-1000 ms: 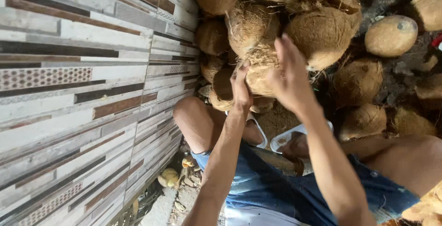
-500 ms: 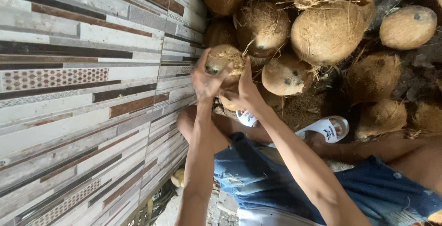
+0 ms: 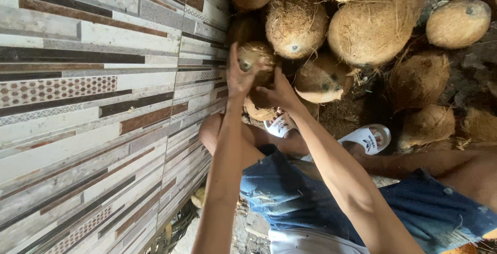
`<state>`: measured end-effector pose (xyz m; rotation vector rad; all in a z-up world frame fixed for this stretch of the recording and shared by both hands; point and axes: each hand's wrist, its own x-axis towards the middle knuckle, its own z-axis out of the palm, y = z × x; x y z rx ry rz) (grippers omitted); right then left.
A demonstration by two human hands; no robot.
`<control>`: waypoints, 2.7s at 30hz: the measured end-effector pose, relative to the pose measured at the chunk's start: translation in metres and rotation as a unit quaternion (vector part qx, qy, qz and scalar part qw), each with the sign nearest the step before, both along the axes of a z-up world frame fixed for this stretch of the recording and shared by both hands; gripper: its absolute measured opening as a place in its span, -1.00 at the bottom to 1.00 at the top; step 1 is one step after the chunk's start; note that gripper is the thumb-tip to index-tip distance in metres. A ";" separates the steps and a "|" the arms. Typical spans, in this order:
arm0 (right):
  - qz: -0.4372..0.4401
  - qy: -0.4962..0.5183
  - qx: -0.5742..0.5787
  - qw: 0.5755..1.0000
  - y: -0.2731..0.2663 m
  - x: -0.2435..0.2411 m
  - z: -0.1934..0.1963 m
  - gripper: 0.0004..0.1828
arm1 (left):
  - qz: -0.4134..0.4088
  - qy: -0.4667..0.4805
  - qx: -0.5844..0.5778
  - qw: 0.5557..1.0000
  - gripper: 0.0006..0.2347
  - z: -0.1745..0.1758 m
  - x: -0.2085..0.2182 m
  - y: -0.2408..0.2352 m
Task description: The person sits cross-legged on a tiled floor and repeatedly peels the fibrous husk off whole coconuts by hand. They pull away strands of husk, rotate the coconuts, and place the peeled coconuts into a pile on the floor.
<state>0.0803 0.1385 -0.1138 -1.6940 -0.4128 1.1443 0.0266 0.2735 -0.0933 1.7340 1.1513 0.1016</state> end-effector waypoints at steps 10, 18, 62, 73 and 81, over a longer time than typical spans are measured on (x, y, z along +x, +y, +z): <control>-0.042 -0.004 0.082 0.996 -0.045 -0.006 0.039 -0.14 | 0.045 -0.015 -0.051 0.998 -0.27 -0.025 0.001 0.020; -0.059 -0.013 0.086 0.994 -0.121 -0.020 0.016 -0.42 | 0.021 -0.044 0.071 0.996 -0.32 -0.010 -0.017 -0.005; -0.434 -0.234 0.076 0.867 -0.390 0.237 0.042 -0.77 | -0.339 -0.077 -0.127 0.929 -0.67 -0.020 0.321 -0.327; -0.416 -0.237 0.038 0.877 -0.366 0.368 -0.048 -0.62 | -0.483 0.032 -0.060 0.873 -0.30 -0.109 0.462 -0.373; -0.358 -0.171 -0.139 0.907 -0.362 0.418 -0.118 -0.16 | -0.354 0.141 -0.220 0.898 -0.05 -0.134 0.488 -0.383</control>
